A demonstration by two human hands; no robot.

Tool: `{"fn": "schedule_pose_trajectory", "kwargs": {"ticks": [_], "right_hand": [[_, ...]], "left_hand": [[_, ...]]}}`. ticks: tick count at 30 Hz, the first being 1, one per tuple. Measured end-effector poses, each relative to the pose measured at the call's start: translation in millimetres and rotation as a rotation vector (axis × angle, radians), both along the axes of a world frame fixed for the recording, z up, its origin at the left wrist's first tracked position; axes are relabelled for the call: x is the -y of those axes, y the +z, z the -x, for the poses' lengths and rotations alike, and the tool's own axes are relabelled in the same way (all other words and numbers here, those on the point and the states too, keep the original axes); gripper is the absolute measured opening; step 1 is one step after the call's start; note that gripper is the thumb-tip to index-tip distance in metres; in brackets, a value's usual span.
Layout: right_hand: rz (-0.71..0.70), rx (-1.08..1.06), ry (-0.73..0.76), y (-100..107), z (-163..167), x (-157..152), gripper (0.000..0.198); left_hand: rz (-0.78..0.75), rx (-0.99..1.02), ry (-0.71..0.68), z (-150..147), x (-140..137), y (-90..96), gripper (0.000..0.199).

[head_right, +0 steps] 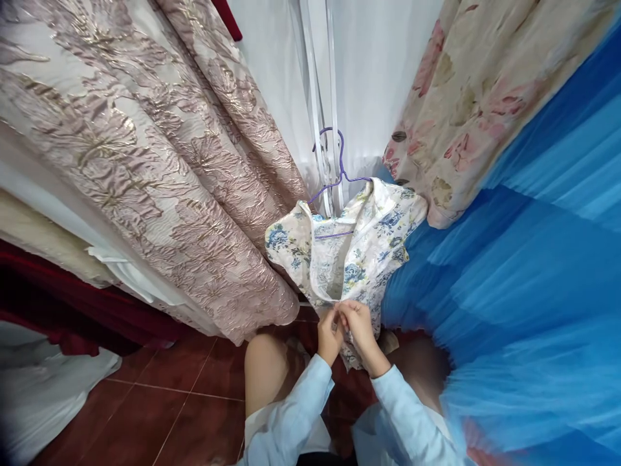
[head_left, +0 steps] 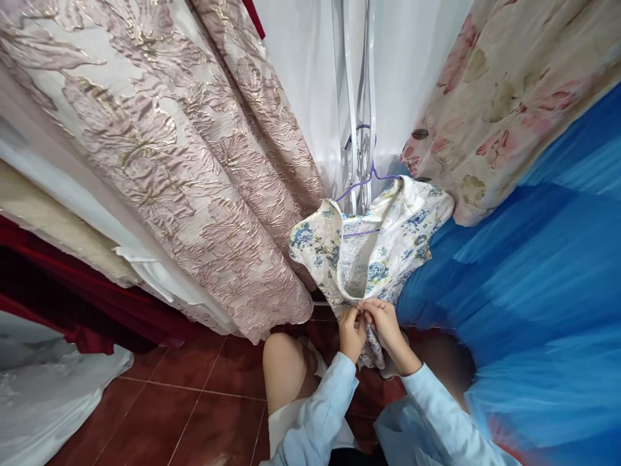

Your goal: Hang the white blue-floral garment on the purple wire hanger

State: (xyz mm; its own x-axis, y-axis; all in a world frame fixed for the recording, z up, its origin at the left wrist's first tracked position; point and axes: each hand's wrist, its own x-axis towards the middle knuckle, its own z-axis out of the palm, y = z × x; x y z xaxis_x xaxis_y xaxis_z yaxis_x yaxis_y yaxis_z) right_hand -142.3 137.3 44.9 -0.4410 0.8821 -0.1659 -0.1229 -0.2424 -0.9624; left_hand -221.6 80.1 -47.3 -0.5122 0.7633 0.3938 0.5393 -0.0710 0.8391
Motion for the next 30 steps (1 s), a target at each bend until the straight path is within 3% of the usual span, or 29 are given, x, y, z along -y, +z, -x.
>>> {"fn": "schedule_pose_trajectory", "kwargs": {"ticks": [4,9,12,17,22,24,26,30], "right_hand": [[-0.003,-0.07,-0.065,56,22,-26,0.028],[-0.117,-0.235,-0.057,146,44,-63,0.024],[-0.176,-0.292,-0.081,186,49,-76,0.022],[-0.232,-0.336,-0.102,220,50,-88,0.018],[-0.359,-0.259,-0.1,228,41,-87,0.017],[-0.394,-0.225,-0.105,227,33,-82,0.016],[-0.419,-0.207,-0.102,223,25,-77,0.015],[-0.456,-0.168,-0.083,216,14,-69,0.015]], "left_hand": [[0.049,-0.149,0.033,6,9,-2.4,0.024],[0.021,-0.285,0.039,15,24,-2.1,0.03],[0.027,-0.335,0.033,19,32,3.5,0.032],[0.08,-0.386,-0.028,16,42,9.2,0.033],[0.139,-0.286,-0.153,19,40,21.4,0.025],[0.084,-0.217,-0.168,29,32,41.5,0.016],[-0.057,-0.156,-0.1,43,19,76.7,0.014],[-0.44,-0.238,0.003,70,-12,185.0,0.024]]}}
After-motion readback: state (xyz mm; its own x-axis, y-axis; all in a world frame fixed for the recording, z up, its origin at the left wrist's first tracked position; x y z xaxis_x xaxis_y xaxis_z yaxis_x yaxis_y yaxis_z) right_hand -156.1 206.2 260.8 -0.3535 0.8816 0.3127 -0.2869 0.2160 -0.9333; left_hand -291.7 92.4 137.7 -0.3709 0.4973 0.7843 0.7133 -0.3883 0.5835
